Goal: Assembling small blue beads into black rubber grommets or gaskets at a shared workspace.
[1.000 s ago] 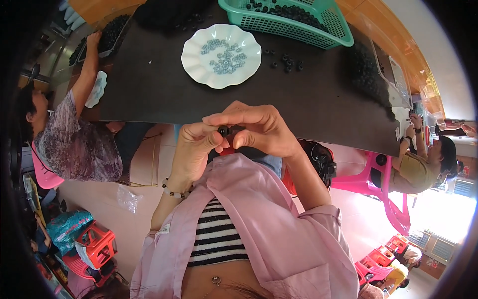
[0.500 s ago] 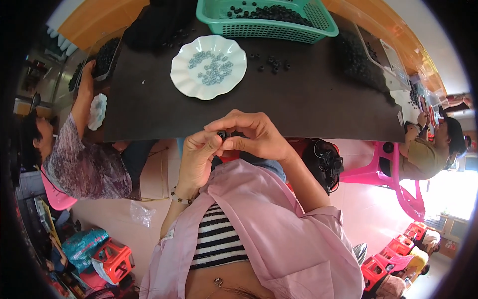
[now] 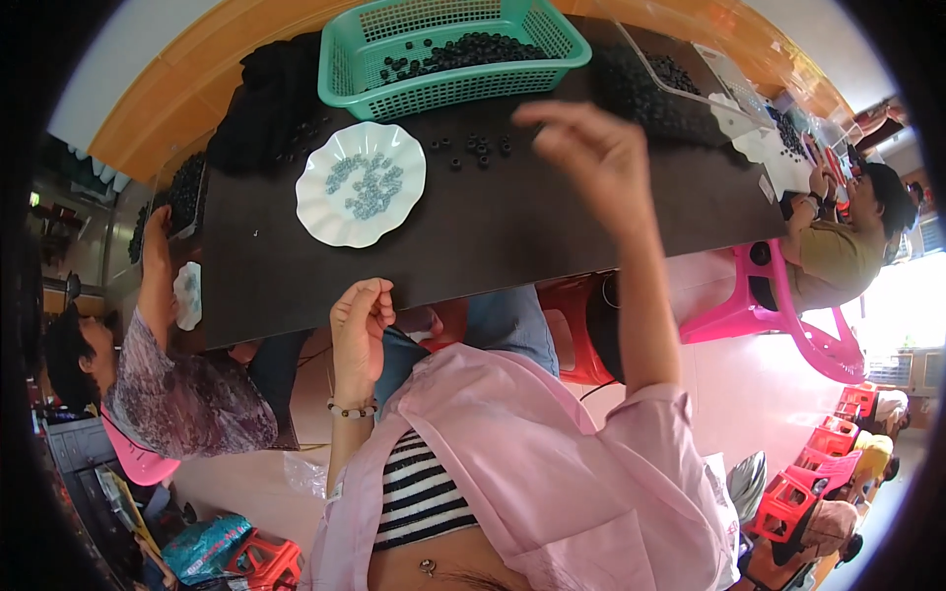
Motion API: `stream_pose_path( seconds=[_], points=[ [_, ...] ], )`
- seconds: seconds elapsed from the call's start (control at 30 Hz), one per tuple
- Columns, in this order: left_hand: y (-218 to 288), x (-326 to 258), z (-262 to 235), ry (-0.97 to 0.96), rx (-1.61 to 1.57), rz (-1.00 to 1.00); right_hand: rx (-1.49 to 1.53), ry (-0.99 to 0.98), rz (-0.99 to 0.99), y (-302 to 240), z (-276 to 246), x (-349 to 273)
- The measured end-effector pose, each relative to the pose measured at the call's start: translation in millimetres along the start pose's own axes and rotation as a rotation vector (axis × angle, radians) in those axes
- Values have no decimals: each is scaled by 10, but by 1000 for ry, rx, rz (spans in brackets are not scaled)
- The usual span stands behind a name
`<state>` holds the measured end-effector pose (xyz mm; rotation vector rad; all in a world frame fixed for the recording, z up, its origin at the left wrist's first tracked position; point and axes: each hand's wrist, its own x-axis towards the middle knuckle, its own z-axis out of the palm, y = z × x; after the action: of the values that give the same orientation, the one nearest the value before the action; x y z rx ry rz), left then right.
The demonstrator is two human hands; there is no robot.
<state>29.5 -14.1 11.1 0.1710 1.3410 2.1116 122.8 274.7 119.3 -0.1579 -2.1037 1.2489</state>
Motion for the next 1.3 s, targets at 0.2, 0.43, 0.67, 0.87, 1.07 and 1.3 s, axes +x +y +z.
stream_pose_path(
  seconds=[0.2,0.43,0.67,0.87,1.07,1.3],
  points=[
    [11,75,33,20,46,-55,-426,384,-96,466,-1272,866],
    [23,64,17,64,83,-54,-882,319,37,1327,-1728,1182],
    [25,32,6,48,72,-43,-523,178,-164,735,-529,648],
    [12,19,1,16,37,-36,-553,-221,-78,1004,71,333],
    [12,6,-40,7,2,-34,-520,-229,51,1009,248,327],
    [31,-1,-30,-3,-22,-41,-666,-196,80,1023,366,312]
  ],
)
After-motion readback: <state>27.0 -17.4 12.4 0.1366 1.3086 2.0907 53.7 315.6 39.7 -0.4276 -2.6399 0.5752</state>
